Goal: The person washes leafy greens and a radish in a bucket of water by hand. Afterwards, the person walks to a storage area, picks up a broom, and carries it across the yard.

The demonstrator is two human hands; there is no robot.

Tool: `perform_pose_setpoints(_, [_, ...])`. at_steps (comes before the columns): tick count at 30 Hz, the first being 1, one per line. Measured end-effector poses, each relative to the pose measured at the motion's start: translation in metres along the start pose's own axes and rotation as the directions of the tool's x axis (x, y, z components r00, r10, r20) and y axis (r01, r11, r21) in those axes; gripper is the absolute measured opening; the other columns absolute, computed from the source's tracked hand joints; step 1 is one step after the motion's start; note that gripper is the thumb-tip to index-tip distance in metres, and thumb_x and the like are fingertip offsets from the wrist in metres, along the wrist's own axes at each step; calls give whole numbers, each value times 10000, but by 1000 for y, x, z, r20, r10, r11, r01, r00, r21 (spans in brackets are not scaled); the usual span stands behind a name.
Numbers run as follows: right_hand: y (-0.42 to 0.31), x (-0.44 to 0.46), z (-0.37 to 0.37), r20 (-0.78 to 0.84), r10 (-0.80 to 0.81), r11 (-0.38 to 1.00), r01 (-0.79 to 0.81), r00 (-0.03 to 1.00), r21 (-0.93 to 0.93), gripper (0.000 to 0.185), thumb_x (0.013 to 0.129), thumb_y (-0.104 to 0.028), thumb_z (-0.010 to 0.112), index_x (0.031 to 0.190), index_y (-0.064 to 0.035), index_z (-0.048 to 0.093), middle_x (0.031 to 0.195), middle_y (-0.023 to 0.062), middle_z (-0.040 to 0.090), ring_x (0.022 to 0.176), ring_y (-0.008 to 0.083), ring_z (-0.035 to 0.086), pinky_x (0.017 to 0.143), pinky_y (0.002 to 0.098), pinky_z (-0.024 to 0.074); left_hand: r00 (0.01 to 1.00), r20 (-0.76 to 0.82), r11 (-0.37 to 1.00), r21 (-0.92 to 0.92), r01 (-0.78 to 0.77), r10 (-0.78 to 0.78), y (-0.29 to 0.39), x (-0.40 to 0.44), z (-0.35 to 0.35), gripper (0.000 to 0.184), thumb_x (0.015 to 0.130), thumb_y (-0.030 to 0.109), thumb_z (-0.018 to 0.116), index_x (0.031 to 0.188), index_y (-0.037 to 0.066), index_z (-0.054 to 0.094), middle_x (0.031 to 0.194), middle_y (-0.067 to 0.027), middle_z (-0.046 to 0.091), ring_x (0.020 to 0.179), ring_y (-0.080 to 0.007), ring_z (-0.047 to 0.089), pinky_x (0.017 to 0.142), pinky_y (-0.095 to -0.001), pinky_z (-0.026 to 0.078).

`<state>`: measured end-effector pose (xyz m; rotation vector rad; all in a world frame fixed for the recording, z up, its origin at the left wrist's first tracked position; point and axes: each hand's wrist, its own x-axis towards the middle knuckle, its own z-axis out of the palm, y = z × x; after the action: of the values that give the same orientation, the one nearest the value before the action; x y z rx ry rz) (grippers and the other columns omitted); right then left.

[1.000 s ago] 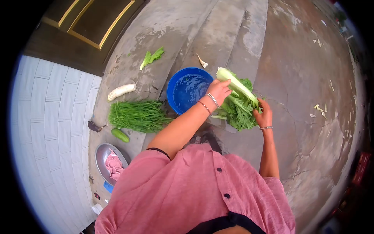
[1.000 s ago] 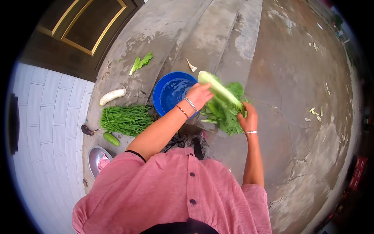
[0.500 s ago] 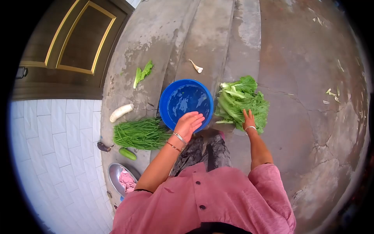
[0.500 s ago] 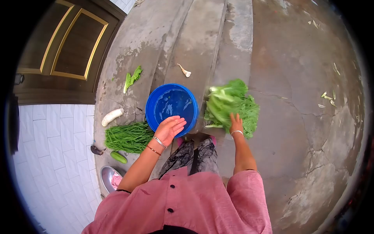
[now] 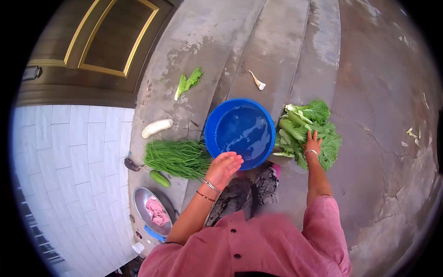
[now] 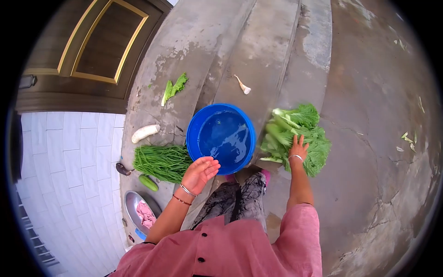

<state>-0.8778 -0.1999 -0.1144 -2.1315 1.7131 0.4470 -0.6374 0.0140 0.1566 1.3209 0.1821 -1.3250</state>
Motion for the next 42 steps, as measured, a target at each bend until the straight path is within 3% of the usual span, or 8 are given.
perform_pose_setpoints(10, [-22,-19,-63,127,81,992,-92,989,81,697,744,-108,612,1337,-294,296,1461,0,98,1270,367,257,959,535,320,996,-12,996,3,-89,89,34,12,-18,189,862,94,515,1041,34,503,1032,-124,577,974,-238,569,863,-346,450])
perform_pose_setpoints(14, [-57,-45,-97,-87,-95,987,106,992,123,616,755,-123,612,1311,-208,361,1429,75,210,1241,349,323,969,488,320,979,-47,978,-48,-202,200,66,25,-55,205,848,107,542,1033,28,501,1015,-123,581,941,-232,581,831,-337,458])
perform_pose_setpoints(17, [-96,-59,-122,-408,-289,609,495,866,620,432,811,-146,573,1224,-83,465,1327,176,369,1179,343,407,970,384,338,961,-104,965,-27,-259,255,96,48,-89,211,843,97,539,1038,31,498,1002,-114,586,925,-219,584,804,-321,467])
perform_pose_setpoints(22, [-184,-93,-164,-512,-461,602,679,725,419,457,815,-145,571,1244,-71,433,1312,201,371,1181,363,389,974,388,329,912,-239,942,92,-322,334,143,116,-144,251,805,92,564,1041,29,507,981,-105,592,893,-200,587,775,-299,469])
perform_pose_setpoints(29, [-218,-88,-139,-457,-417,802,555,786,223,540,787,-135,589,1286,-111,384,1289,187,392,1140,362,411,941,401,365,655,-259,467,869,-164,710,200,244,-211,534,679,187,667,1138,1,469,1107,-176,520,1029,-303,507,876,-350,409])
perform_pose_setpoints(31, [-223,-90,-141,-471,-392,827,527,790,196,544,781,-123,590,1284,-122,383,1262,166,416,1120,348,428,910,396,390,487,-45,95,992,-78,872,206,274,-219,645,654,222,699,1199,19,418,1169,-186,471,1109,-335,431,917,-370,377])
perform_pose_setpoints(37, [-232,-89,-142,-437,-367,877,462,821,132,555,769,-126,603,1276,-123,378,1238,158,423,1082,339,451,880,398,407,573,-76,31,996,89,816,223,308,-208,576,667,193,696,1170,63,447,1144,-142,493,1081,-318,450,875,-394,405])
perform_pose_setpoints(42, [-231,-90,-143,-425,-360,887,446,830,121,566,762,-126,606,1279,-126,374,1228,155,425,1073,336,457,871,398,413,614,-15,70,995,-66,789,225,328,-231,356,688,180,689,986,46,549,933,-108,585,888,-292,542,742,-393,444])
